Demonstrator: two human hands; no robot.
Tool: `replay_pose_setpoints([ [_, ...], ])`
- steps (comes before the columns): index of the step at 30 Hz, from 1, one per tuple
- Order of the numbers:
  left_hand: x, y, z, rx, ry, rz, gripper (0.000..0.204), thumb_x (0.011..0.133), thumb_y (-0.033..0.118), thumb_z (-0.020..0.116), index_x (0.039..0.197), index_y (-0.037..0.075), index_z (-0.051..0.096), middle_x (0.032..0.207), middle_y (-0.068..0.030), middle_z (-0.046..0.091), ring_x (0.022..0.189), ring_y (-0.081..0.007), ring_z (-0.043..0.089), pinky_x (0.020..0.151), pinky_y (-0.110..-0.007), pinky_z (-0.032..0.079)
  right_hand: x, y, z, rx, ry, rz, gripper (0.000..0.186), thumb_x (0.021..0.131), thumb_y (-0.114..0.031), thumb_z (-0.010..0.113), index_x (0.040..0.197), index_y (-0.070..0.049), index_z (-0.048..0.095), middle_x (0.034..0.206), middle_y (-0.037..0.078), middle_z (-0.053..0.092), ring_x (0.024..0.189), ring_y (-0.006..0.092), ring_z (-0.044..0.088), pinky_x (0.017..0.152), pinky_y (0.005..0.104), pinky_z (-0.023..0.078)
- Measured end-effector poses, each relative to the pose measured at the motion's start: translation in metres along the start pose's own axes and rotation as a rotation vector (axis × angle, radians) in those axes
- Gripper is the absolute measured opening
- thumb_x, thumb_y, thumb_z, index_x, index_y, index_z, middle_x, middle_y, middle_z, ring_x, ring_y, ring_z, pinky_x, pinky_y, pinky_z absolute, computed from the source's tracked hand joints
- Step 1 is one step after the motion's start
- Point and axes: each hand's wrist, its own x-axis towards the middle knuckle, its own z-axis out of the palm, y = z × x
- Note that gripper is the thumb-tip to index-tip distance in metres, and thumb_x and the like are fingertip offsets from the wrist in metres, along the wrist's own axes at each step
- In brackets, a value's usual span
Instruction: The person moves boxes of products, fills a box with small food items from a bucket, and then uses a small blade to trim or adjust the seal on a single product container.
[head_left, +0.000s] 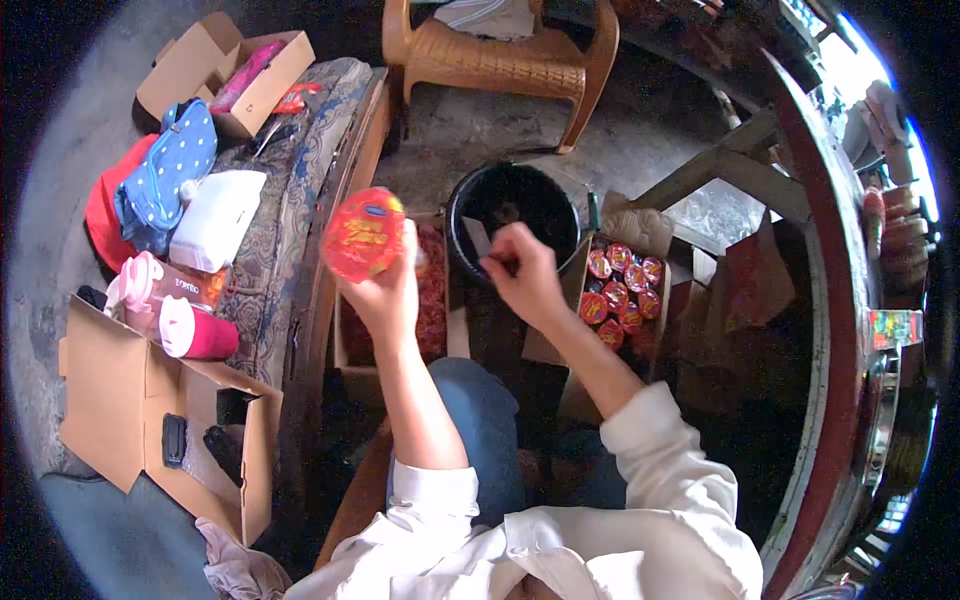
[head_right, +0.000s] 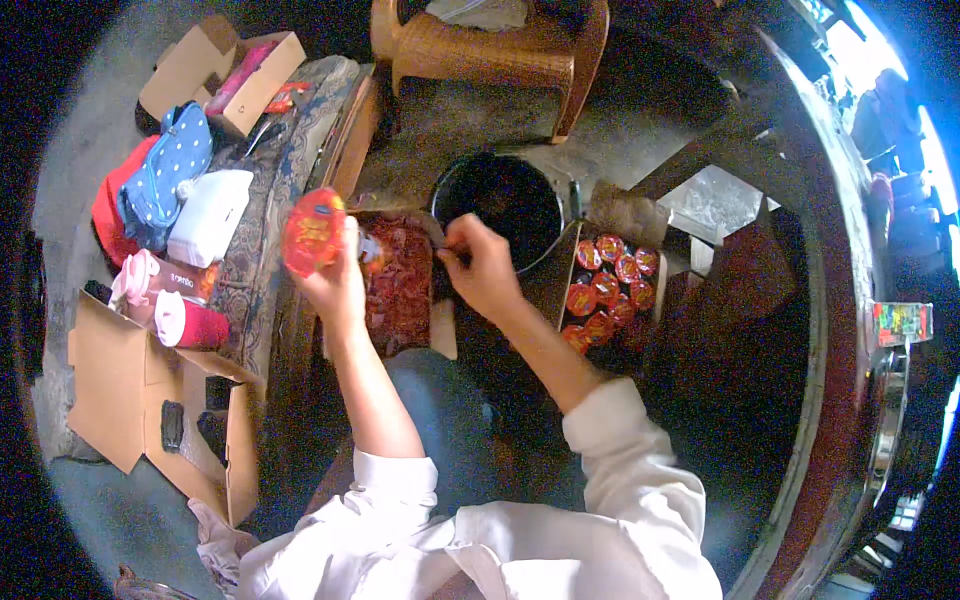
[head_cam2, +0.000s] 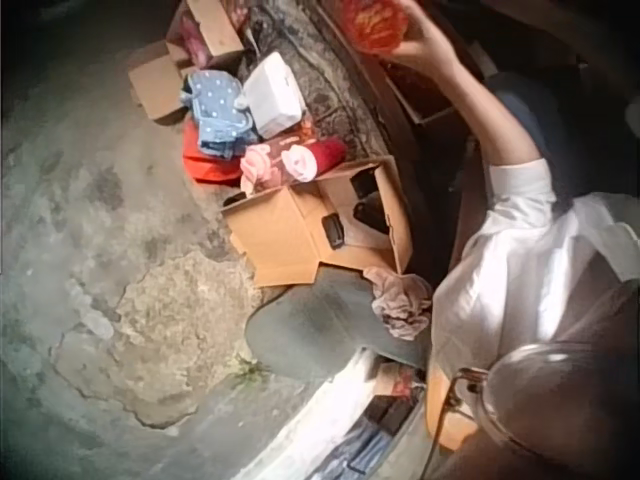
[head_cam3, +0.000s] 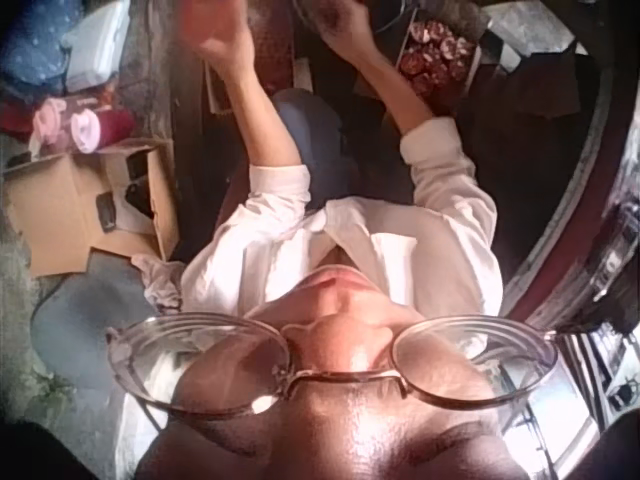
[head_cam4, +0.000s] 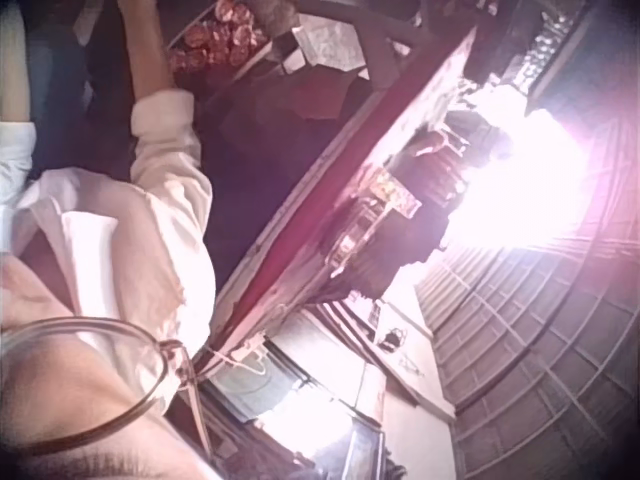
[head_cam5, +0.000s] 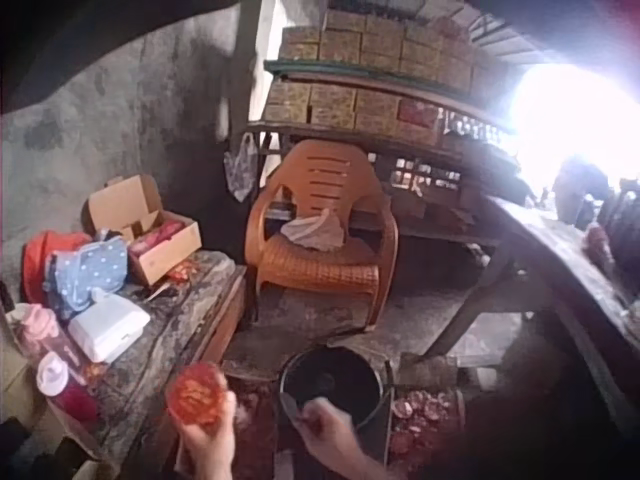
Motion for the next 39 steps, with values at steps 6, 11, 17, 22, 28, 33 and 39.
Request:
replay_pose_setpoints([
  [6, -0.049, 0.043, 0.051, -0.279, -0.288, -0.127, 0.061, 0.058, 0.000, 0.072, 0.107, 0.003, 0.036, 0.101, -0.0081, 0.047, 0.093, -0.0162, 0.050, 0.080, -0.029, 0.043, -0.014, -0.064, -0.079, -0.262, 0.438, -0.192, 0.013, 0.062, 0.005, 0.064, 0.072, -0.001, 0.057, 0.068, 0.009, 0.060, 0.062, 0.0186, 0.058, 0.058, 0.0252, 0.046],
  [11, -0.080, 0.053, 0.078, -0.275, -0.524, -0.186, 0.062, 0.054, 0.005, 0.073, 0.105, 0.003, 0.038, 0.098, -0.0074, 0.049, 0.092, -0.0157, 0.050, 0.082, -0.028, 0.039, -0.028, -0.073, -0.105, -0.274, 0.527, -0.265, 0.014, 0.062, 0.006, 0.063, 0.073, -0.002, 0.060, 0.067, 0.007, 0.059, 0.059, 0.0170, 0.057, 0.055, 0.0242, 0.044],
  [17, -0.095, 0.056, 0.085, -0.309, -0.609, -0.146, 0.064, 0.055, 0.006, 0.073, 0.108, 0.003, 0.036, 0.099, -0.0067, 0.050, 0.093, -0.0155, 0.050, 0.085, -0.029, 0.038, -0.040, -0.065, -0.122, -0.225, 0.522, -0.217, 0.014, 0.062, 0.007, 0.063, 0.073, -0.002, 0.060, 0.068, 0.008, 0.059, 0.058, 0.0162, 0.056, 0.053, 0.0241, 0.043],
  [22, -0.098, 0.054, 0.084, -0.276, -0.666, -0.111, 0.064, 0.057, 0.007, 0.073, 0.109, 0.004, 0.036, 0.101, -0.0066, 0.050, 0.095, -0.0160, 0.050, 0.085, -0.029, 0.039, -0.045, -0.064, -0.127, -0.221, 0.482, -0.204, 0.015, 0.061, 0.008, 0.062, 0.073, -0.002, 0.061, 0.067, 0.008, 0.059, 0.059, 0.0167, 0.056, 0.053, 0.0238, 0.043],
  [28, -0.097, 0.047, 0.083, -0.269, -0.687, -0.064, 0.064, 0.057, 0.008, 0.073, 0.110, 0.005, 0.036, 0.103, -0.0070, 0.050, 0.096, -0.0165, 0.050, 0.085, -0.030, 0.039, -0.046, -0.057, -0.128, -0.239, 0.463, -0.229, 0.017, 0.060, 0.007, 0.062, 0.073, -0.003, 0.061, 0.065, 0.007, 0.057, 0.058, 0.0184, 0.054, 0.053, 0.0255, 0.043],
  [33, -0.095, 0.048, 0.083, -0.277, -0.662, -0.079, 0.065, 0.055, 0.008, 0.074, 0.108, 0.002, 0.037, 0.099, -0.0071, 0.051, 0.093, -0.0161, 0.051, 0.085, -0.029, 0.038, -0.046, -0.054, -0.131, -0.430, 0.388, -0.370, 0.019, 0.059, 0.006, 0.062, 0.075, -0.004, 0.060, 0.066, 0.007, 0.056, 0.056, 0.0204, 0.052, 0.051, 0.0282, 0.043],
  [39, -0.094, 0.047, 0.081, -0.229, -0.708, -0.061, 0.067, 0.055, 0.008, 0.074, 0.109, 0.002, 0.035, 0.100, -0.0074, 0.051, 0.094, -0.0168, 0.051, 0.085, -0.029, 0.038, -0.046, -0.058, -0.131, -0.541, 0.373, -0.414, 0.019, 0.060, 0.004, 0.061, 0.077, -0.005, 0.059, 0.067, 0.006, 0.056, 0.056, 0.0205, 0.052, 0.051, 0.0289, 0.043],
])
